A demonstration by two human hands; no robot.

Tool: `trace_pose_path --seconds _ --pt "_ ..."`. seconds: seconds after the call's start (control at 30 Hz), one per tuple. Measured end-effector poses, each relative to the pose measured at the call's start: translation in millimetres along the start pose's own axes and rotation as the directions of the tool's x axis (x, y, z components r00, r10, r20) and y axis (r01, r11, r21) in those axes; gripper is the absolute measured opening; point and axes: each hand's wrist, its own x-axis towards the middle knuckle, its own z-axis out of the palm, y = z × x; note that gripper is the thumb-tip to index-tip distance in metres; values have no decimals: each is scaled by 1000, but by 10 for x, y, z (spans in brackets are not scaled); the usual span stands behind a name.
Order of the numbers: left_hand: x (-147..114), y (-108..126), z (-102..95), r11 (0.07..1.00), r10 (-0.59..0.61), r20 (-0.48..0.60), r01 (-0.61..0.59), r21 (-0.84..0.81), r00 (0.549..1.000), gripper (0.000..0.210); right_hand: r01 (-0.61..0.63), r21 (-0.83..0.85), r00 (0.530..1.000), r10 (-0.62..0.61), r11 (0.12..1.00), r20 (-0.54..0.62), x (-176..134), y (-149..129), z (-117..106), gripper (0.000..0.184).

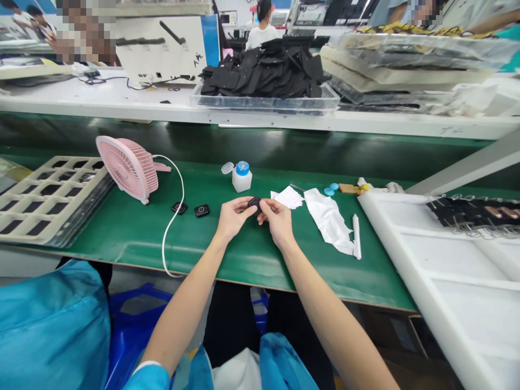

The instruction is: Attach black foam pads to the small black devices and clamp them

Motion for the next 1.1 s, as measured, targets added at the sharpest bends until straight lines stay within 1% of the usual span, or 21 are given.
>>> trace_pose_path --seconds 0.2,0.37,0.43,0.5,0.57,0.73,0.83,0.97,1.1 --pt "7 -4 -27 1000 -11 5 11 -5 1000 38 -7 -27 1000 6 1000 -2 13 -15 -16 51" --pt "26 8 -116 999 -26 56 23 47 998 39 -14 -139 991 32 990 130 35 -74 -124 55" --pt "34 16 -144 997 -37 71 33 64 997 38 -15 -170 987 42 985 154 40 -79 -160 55" --pt "39 21 -153 997 -46 77 42 61 996 38 -15 -185 988 43 983 145 42 -70 -171 54" --pt "39 18 -140 998 -50 75 47 36 996 39 -12 -165 994 31 986 109 39 -55 -157 53" --pt "26 -27 -54 996 -63 37 65 -68 997 50 21 -87 1000 -20 996 9 6 -39 -69 52" --pt "24 -57 -10 992 -62 7 62 -110 998 47 39 -77 999 -41 996 -19 -13 -32 -32 53" --pt "31 -63 15 988 -66 -9 64 -137 998 47 51 -73 998 -53 996 -33 -9 -13 -10 55" --pt "19 -51 18 987 -70 -12 68 -148 997 48 50 -80 998 -51 996 -21 -1 17 -11 58"
